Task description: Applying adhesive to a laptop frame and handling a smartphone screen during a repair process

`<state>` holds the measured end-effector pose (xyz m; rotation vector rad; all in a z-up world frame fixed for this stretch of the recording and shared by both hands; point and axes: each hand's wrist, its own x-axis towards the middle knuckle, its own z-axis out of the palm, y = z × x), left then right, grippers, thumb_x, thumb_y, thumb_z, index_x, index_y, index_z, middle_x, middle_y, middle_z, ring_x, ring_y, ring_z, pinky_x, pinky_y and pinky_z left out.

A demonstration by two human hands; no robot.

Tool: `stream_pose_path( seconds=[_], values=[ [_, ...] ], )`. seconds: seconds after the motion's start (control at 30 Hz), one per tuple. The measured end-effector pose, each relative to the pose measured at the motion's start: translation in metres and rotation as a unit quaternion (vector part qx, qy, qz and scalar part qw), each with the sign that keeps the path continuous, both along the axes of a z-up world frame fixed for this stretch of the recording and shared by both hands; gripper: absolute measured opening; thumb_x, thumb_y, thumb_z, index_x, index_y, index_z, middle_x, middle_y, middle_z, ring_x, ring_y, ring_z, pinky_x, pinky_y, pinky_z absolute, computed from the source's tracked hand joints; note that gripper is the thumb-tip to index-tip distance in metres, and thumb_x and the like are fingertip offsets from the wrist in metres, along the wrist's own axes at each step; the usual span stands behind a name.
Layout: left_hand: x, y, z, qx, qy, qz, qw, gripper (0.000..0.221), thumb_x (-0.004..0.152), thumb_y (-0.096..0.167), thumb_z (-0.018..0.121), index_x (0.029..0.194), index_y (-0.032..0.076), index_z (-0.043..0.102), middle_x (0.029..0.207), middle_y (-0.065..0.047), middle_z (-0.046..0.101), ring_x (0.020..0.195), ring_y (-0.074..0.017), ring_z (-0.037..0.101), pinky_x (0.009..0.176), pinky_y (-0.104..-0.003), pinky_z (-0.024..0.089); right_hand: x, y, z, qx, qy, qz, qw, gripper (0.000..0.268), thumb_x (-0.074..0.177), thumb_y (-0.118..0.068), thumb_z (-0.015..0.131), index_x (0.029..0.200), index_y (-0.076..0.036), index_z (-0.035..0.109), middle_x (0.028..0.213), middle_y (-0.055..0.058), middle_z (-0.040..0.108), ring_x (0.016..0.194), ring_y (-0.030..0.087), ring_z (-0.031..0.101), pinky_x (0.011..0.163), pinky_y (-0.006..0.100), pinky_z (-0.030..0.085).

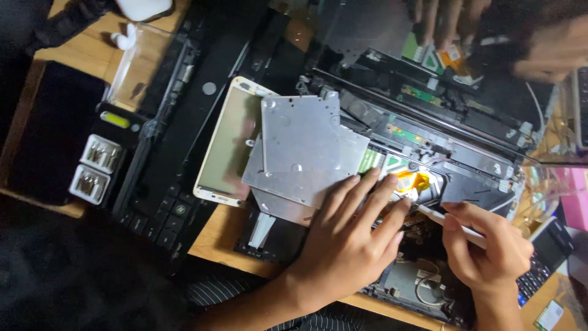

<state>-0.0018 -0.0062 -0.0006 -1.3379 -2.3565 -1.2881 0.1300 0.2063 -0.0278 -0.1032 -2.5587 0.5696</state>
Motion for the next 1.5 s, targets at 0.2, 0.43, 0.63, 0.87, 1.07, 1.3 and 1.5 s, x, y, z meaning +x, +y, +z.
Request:
stream_pose_path(
  seconds=[0.2, 0.43, 0.63, 0.87, 1.07, 1.3, 1.5],
  values=[
    [0.001, 0.002, -0.003, -0.030, 0.006, 0.004, 1.000, 0.025, 0.096, 0.013, 0.072, 0.119, 0.003, 0.073, 0.138, -0.021, 0.064, 0.132, -0.0390, 0.059, 0.112, -0.052, 0.046, 0.001, 0.000, -0.001, -0.008, 0.018, 0.013, 1.000, 0.011, 0.096, 0.003, 0.069, 0.104, 0.010, 0.069, 0.093, 0.015, 0.075, 0.068, 0.019, 0.067, 0.065, 0.029, 0.053],
    [0.002, 0.001, -0.001, -0.015, 0.000, 0.001, 1.000, 0.025, 0.097, 0.012, 0.073, 0.120, 0.002, 0.071, 0.138, -0.022, 0.063, 0.132, -0.0403, 0.059, 0.112, -0.052, 0.047, -0.001, 0.001, 0.001, -0.027, 0.012, 0.037, 0.999, 0.012, 0.095, 0.008, 0.069, 0.103, 0.016, 0.065, 0.095, 0.024, 0.074, 0.070, 0.024, 0.071, 0.062, 0.029, 0.056],
    [0.001, 0.000, -0.002, 0.009, 0.003, 0.016, 1.000, 0.024, 0.094, 0.011, 0.074, 0.117, 0.002, 0.071, 0.134, -0.021, 0.066, 0.129, -0.0387, 0.062, 0.109, -0.051, 0.049, 0.005, 0.006, -0.006, -0.055, 0.013, 0.032, 0.998, 0.015, 0.095, 0.012, 0.071, 0.105, 0.019, 0.061, 0.097, 0.027, 0.070, 0.085, 0.032, 0.074, 0.077, 0.036, 0.060],
    [0.002, -0.001, -0.003, 0.019, -0.005, 0.009, 1.000, 0.024, 0.097, 0.010, 0.071, 0.118, -0.001, 0.070, 0.136, -0.024, 0.064, 0.131, -0.0414, 0.061, 0.115, -0.051, 0.048, -0.005, -0.004, 0.006, -0.067, -0.008, 0.024, 0.997, 0.007, 0.102, 0.013, 0.061, 0.102, 0.019, 0.064, 0.093, 0.028, 0.070, 0.068, 0.025, 0.064, 0.076, 0.037, 0.054],
    [0.002, 0.000, -0.003, 0.042, -0.013, 0.018, 0.999, 0.018, 0.098, 0.006, 0.070, 0.114, -0.001, 0.070, 0.133, -0.024, 0.065, 0.128, -0.0420, 0.063, 0.112, -0.051, 0.050, 0.010, 0.009, -0.007, -0.052, -0.005, 0.008, 0.999, 0.011, 0.100, 0.016, 0.072, 0.109, 0.019, 0.067, 0.104, 0.029, 0.072, 0.072, 0.022, 0.067, 0.070, 0.031, 0.053],
    [0.004, 0.001, -0.005, 0.032, -0.011, 0.020, 0.999, 0.019, 0.097, 0.008, 0.071, 0.115, 0.002, 0.071, 0.135, -0.022, 0.065, 0.129, -0.0413, 0.063, 0.111, -0.052, 0.050, -0.011, 0.002, 0.000, -0.106, 0.034, 0.092, 0.990, 0.019, 0.091, 0.014, 0.062, 0.103, 0.025, 0.052, 0.086, 0.034, 0.060, 0.067, 0.040, 0.057, 0.068, 0.045, 0.052],
    [0.002, 0.001, -0.002, 0.016, -0.003, 0.016, 1.000, 0.019, 0.096, 0.009, 0.073, 0.114, 0.003, 0.072, 0.133, -0.020, 0.066, 0.130, -0.0391, 0.062, 0.111, -0.050, 0.050, -0.007, 0.001, 0.002, -0.065, 0.030, 0.103, 0.992, 0.011, 0.094, 0.014, 0.058, 0.093, 0.025, 0.055, 0.077, 0.028, 0.062, 0.058, 0.036, 0.055, 0.058, 0.040, 0.047]
  ],
)
